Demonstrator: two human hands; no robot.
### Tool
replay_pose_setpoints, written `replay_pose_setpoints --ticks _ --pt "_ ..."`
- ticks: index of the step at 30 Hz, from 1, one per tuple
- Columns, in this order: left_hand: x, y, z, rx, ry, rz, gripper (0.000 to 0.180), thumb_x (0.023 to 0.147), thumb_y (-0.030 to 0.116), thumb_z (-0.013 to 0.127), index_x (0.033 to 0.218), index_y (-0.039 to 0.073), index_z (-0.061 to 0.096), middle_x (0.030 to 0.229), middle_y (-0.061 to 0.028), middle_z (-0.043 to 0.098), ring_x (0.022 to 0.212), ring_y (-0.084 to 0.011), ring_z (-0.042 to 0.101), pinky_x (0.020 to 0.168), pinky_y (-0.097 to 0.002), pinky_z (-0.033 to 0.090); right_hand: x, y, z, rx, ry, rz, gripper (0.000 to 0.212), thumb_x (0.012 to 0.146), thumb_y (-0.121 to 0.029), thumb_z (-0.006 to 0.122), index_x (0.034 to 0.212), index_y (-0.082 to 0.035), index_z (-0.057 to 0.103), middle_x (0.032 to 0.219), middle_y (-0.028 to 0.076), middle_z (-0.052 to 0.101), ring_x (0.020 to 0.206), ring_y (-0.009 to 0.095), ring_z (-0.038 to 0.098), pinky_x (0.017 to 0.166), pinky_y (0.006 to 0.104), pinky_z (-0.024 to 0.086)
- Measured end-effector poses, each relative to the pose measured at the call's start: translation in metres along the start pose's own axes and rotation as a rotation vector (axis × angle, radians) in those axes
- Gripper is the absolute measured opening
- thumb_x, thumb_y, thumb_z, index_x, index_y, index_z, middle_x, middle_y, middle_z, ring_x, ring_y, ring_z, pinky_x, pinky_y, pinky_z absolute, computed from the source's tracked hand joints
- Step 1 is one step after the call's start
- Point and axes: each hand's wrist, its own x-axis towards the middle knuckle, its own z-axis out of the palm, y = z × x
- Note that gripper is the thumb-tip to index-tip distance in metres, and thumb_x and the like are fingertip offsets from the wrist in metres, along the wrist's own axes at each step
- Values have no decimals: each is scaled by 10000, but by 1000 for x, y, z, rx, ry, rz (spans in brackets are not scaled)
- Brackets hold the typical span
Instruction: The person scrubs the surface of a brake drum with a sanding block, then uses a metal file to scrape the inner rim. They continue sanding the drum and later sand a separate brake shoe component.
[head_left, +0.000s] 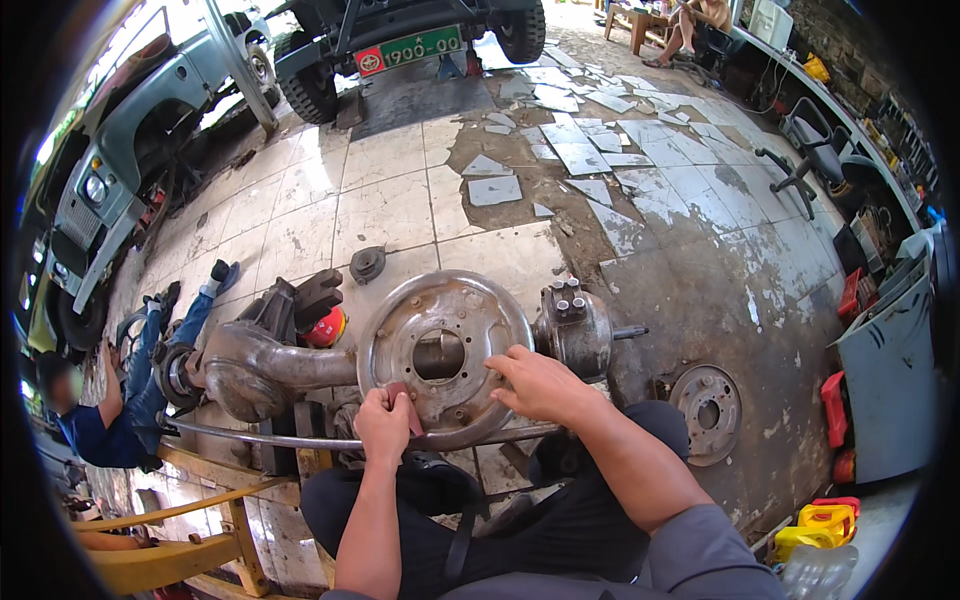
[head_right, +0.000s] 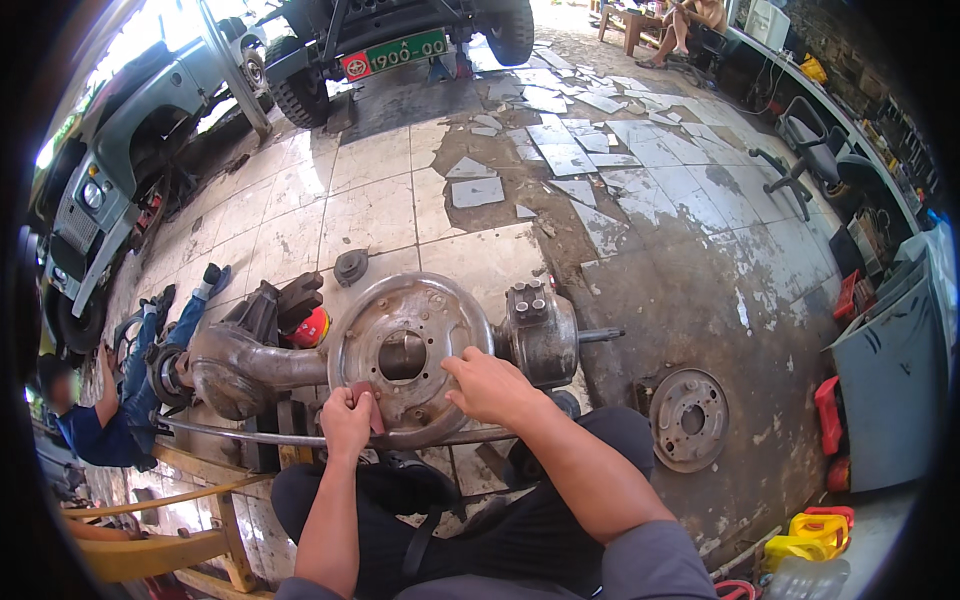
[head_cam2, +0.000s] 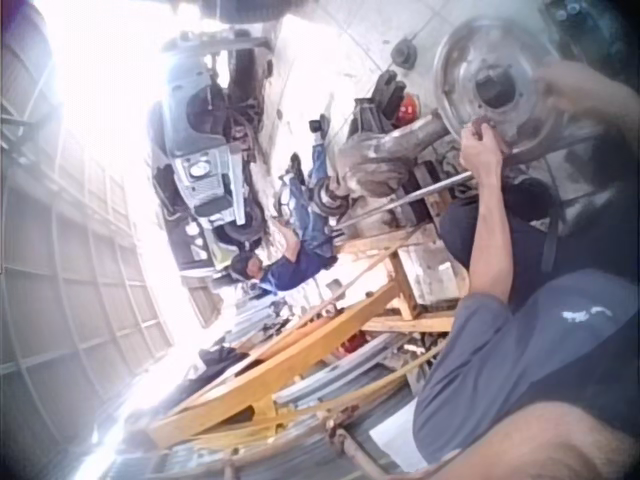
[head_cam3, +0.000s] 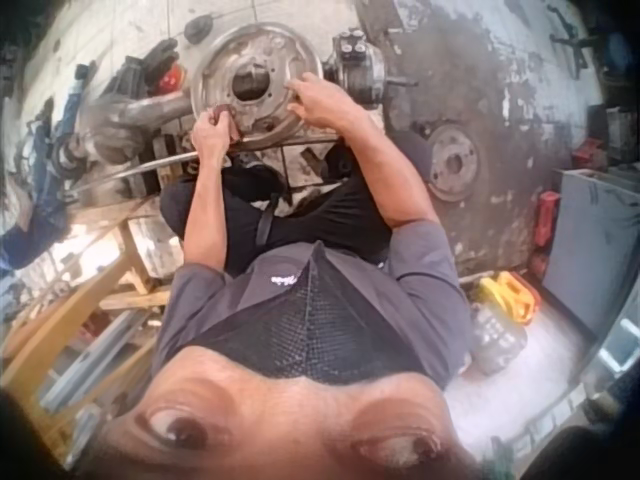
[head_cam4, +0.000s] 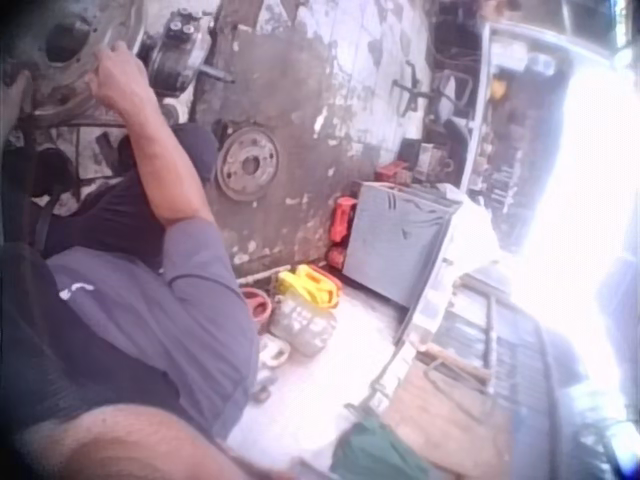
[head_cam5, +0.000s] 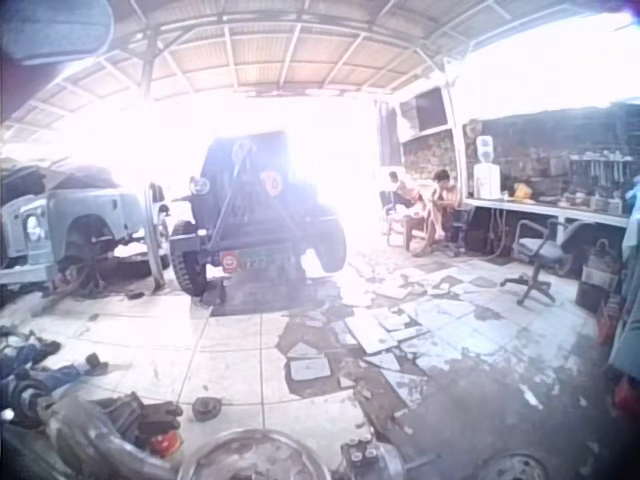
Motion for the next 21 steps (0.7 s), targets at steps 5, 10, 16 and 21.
replay_pose_setpoints --ticks 5,10,16,21 --pt "-4 1 -4 13 -18 25 262 886 244 749 926 -12 708 786 -175 743 738 -322 741 734 -432 555 1 -3 -3 12 -38 38 502 968 -299 693 1404 -74 586 1246 197 613 1145 400 636 968 477 520" --pt "10 -3 1 13 -12 31 270 878 248 763 905 -11 693 785 -184 735 752 -346 735 722 -442 551 3 3 0 -2 21 -15 500 937 -277 728 1367 -63 590 1190 219 620 1098 413 663 932 497 546" --pt "3 -2 -3 72 -25 71 271 885 247 760 926 -12 691 778 -180 717 757 -363 722 721 -448 538 2 4 -1 -6 10 -7 501 935 -276 731 1363 -57 593 1195 220 621 1110 412 662 934 496 547" --pt "5 -2 -4 45 -33 81 245 889 234 753 941 -1 707 799 -192 715 777 -370 718 717 -452 533 2 4 0 1 13 0 494 936 -267 728 1363 -61 591 1194 215 620 1111 413 663 934 498 548"
